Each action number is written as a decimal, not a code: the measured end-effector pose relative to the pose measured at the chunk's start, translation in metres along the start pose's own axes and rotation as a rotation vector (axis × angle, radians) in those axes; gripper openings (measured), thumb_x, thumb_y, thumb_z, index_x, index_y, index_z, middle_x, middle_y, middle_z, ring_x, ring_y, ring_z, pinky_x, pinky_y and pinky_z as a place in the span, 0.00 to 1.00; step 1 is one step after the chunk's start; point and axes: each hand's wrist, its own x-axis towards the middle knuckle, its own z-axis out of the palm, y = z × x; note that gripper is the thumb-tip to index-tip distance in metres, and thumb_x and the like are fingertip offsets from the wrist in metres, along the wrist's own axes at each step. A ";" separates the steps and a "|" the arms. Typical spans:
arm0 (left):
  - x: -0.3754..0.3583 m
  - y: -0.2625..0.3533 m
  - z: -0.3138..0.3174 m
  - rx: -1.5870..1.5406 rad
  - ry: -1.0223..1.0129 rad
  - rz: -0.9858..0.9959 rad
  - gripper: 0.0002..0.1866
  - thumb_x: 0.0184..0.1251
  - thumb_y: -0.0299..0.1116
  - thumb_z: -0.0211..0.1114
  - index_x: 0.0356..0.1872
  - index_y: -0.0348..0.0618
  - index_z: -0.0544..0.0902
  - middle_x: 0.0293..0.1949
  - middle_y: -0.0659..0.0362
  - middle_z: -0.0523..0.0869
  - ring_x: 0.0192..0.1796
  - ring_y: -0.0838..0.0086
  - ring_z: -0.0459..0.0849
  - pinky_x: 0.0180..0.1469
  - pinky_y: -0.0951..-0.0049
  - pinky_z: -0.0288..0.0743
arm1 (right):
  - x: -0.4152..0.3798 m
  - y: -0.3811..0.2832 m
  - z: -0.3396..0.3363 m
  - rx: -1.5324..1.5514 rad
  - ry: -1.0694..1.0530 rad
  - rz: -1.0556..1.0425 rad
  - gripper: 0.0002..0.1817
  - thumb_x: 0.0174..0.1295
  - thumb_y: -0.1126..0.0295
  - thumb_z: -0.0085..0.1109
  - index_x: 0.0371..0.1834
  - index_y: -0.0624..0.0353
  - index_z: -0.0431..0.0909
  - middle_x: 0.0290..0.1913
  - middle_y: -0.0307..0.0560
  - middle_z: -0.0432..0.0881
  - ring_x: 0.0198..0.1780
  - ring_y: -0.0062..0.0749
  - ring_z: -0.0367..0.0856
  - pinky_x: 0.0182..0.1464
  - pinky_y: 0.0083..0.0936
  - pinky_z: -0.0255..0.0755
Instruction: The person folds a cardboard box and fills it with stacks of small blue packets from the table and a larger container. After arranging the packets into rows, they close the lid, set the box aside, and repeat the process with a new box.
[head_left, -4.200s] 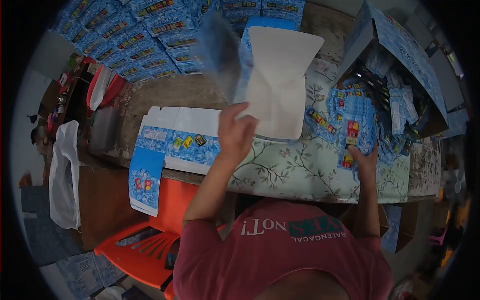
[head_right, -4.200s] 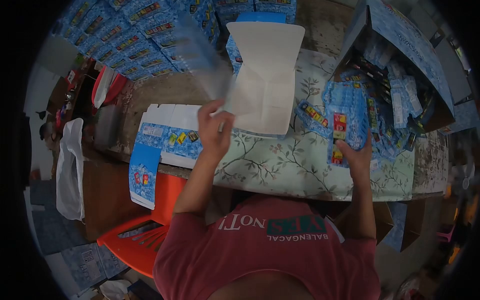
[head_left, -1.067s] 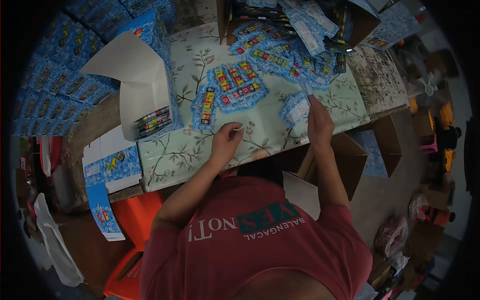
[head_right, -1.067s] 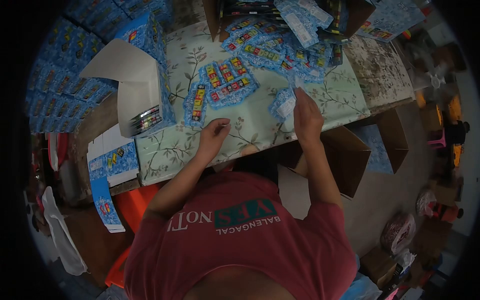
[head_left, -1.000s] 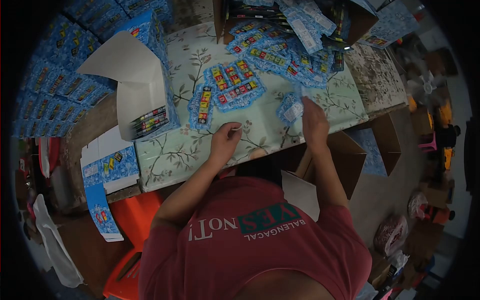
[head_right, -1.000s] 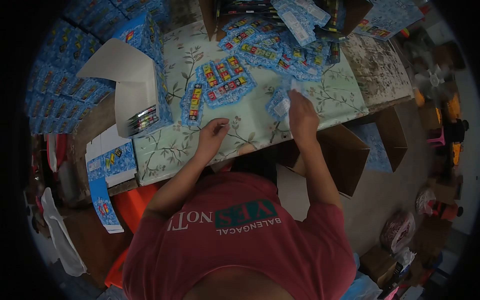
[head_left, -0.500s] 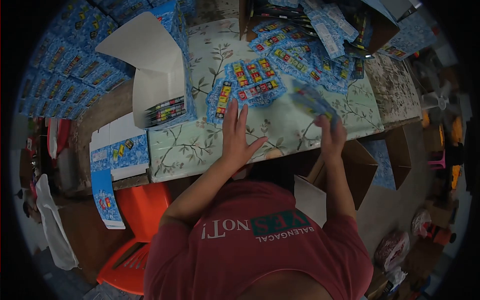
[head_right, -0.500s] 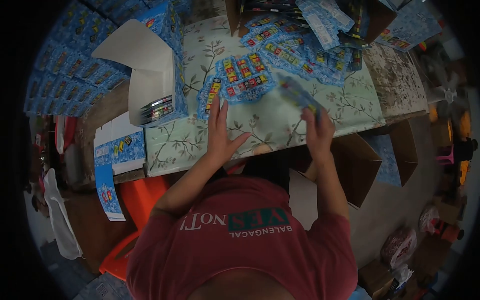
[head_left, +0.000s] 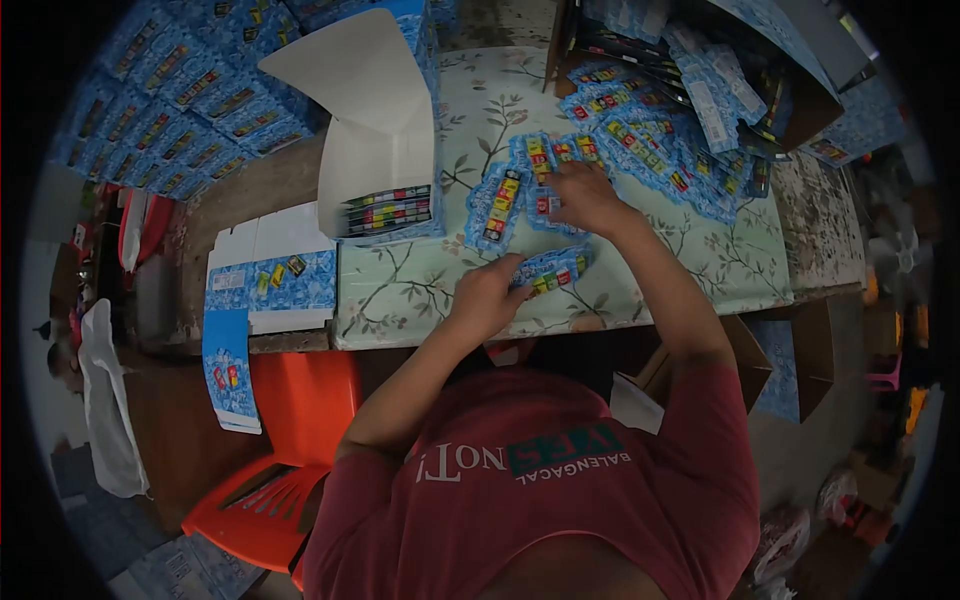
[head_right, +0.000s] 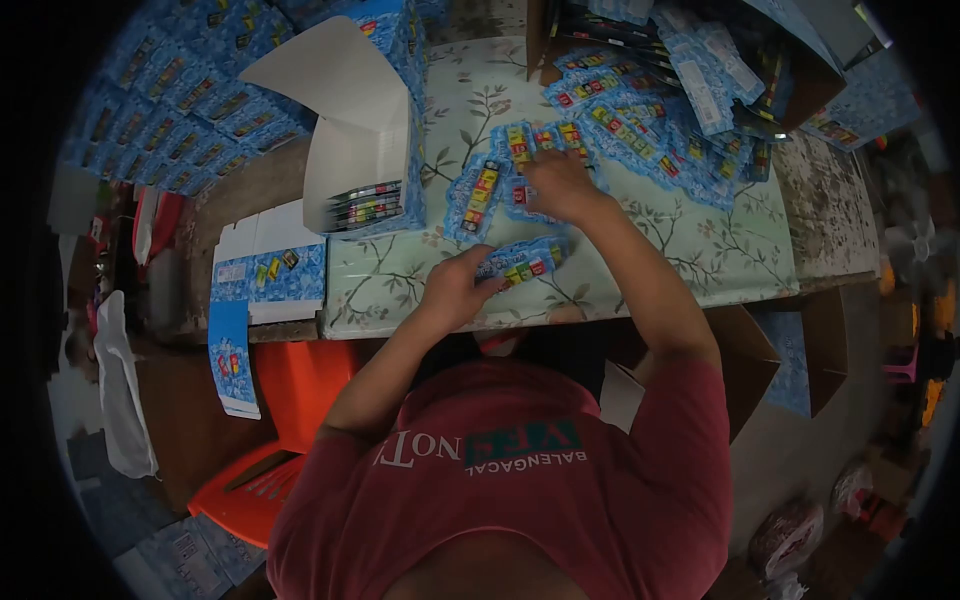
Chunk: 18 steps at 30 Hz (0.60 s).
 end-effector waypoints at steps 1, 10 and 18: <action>-0.004 -0.005 0.000 -0.161 0.072 -0.138 0.21 0.57 0.36 0.68 0.50 0.39 0.76 0.38 0.47 0.84 0.39 0.59 0.84 0.40 0.63 0.76 | 0.000 0.002 -0.005 -0.002 0.000 -0.013 0.25 0.52 0.64 0.67 0.55 0.56 0.75 0.46 0.52 0.79 0.47 0.38 0.77 0.50 0.26 0.69; -0.006 -0.031 0.027 -1.408 0.406 -0.254 0.11 0.66 0.27 0.61 0.48 0.38 0.80 0.42 0.61 0.84 0.43 0.80 0.80 0.47 0.77 0.73 | -0.045 -0.065 0.020 2.103 0.103 0.668 0.16 0.67 0.66 0.55 0.54 0.61 0.74 0.50 0.43 0.79 0.51 0.25 0.77 0.51 0.23 0.72; -0.022 -0.041 -0.036 -0.559 0.242 -0.286 0.07 0.64 0.29 0.63 0.39 0.36 0.80 0.31 0.59 0.84 0.34 0.76 0.81 0.40 0.77 0.72 | 0.057 -0.016 0.029 0.430 0.074 -0.233 0.30 0.57 0.66 0.63 0.64 0.54 0.67 0.62 0.48 0.71 0.65 0.47 0.65 0.66 0.39 0.59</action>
